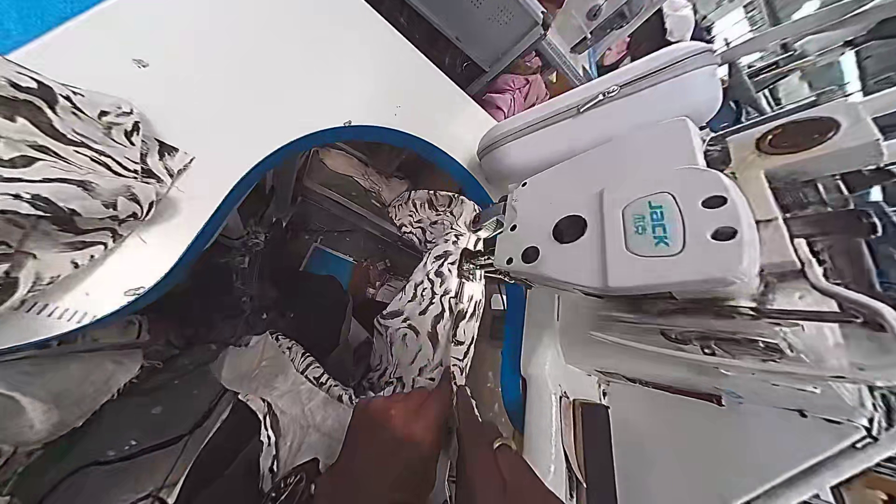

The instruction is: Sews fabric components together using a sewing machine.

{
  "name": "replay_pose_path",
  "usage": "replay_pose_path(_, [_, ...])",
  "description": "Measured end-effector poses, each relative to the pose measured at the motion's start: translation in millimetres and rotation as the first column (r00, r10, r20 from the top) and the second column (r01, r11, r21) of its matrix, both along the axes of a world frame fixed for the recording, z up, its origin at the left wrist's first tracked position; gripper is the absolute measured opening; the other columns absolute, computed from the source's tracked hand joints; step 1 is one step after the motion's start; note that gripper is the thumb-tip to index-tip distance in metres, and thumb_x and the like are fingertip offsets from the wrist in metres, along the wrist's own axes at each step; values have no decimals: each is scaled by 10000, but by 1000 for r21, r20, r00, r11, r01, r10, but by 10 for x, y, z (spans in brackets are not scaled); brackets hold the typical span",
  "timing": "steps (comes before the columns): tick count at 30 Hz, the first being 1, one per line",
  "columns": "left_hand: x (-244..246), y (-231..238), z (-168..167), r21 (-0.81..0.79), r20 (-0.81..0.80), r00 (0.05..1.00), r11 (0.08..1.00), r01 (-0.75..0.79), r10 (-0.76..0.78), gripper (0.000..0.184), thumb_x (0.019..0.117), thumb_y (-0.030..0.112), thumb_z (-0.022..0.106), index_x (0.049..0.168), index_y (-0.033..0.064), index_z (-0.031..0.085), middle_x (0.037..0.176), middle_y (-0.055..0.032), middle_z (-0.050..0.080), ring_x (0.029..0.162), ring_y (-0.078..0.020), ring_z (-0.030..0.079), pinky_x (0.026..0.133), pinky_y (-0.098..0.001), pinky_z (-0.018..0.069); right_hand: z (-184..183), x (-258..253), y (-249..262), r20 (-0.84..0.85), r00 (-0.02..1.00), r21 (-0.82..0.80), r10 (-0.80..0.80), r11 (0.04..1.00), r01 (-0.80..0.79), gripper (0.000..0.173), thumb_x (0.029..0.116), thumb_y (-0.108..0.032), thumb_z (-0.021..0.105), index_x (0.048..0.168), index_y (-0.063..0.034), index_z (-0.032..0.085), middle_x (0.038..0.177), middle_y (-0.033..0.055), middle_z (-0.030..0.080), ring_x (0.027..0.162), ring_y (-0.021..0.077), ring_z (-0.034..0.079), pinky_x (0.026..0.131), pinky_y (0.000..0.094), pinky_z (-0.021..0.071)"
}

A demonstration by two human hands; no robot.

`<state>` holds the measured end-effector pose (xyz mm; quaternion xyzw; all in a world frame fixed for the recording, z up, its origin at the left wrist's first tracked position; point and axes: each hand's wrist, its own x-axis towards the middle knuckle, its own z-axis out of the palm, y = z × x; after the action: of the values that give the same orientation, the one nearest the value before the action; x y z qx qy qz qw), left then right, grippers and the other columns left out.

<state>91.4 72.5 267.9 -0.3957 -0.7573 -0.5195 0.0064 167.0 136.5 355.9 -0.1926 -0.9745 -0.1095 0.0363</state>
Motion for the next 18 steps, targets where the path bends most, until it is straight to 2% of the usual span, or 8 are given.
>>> replay_pose_path(2, [-32,121,-50,25,8,999,999,-39,39,251,934,123,518,953,25,749,573,-30,611,444,-166,582,389,-309,435,-23,-28,49,22,997,-67,-70,995,71,285,875,-37,635,1113,59,761,620,116,653,474,242,616,436,340,473])
replay_pose_path(4, [-39,63,10,-36,71,997,999,-12,14,336,948,188,528,1095,-11,757,528,-33,585,405,-191,559,382,-339,434,52,103,75,156,983,-229,-99,964,134,213,841,-65,671,976,81,747,628,158,659,512,309,659,459,435,510])
replay_pose_path(7, [35,-139,44,-110,92,991,988,109,-99,364,921,200,556,1159,-9,735,470,-22,513,362,-211,509,354,-360,396,288,269,125,307,951,-342,41,937,70,198,904,-122,650,769,19,681,585,142,613,511,299,644,446,430,482])
replay_pose_path(8, [44,-170,20,-90,83,988,986,139,-132,337,912,180,553,1119,2,749,475,-19,510,364,-206,503,349,-358,384,333,267,103,311,946,-336,95,942,16,208,914,-127,644,754,0,687,569,128,603,499,283,636,435,410,473])
replay_pose_path(11, [-70,-131,-66,16,106,974,979,202,-202,182,868,164,547,767,90,679,493,-19,504,395,-191,532,349,-364,387,289,84,80,313,927,-196,204,969,-147,155,882,-107,657,756,-35,711,551,98,594,486,250,626,429,367,461])
replay_pose_path(14, [-302,-95,-152,201,384,813,899,389,-438,229,932,108,556,746,38,670,558,-55,548,490,-169,532,476,-356,410,212,-74,96,321,922,-74,215,977,-202,82,824,-72,678,750,-45,704,554,80,588,488,238,629,422,356,461])
replay_pose_path(16, [-461,0,-233,338,493,678,838,429,-545,286,968,91,533,708,17,626,566,-5,481,518,-69,430,517,-262,346,89,-165,124,257,942,25,214,973,-228,60,780,-52,676,720,-55,684,527,61,555,455,217,605,389,332,427])
replay_pose_path(18, [-524,109,-280,414,533,620,817,401,-575,315,974,89,508,671,44,585,564,60,432,522,3,388,516,-205,316,-11,-240,175,181,962,78,206,972,-223,56,766,-63,685,711,-59,678,510,55,536,429,219,589,366,336,412])
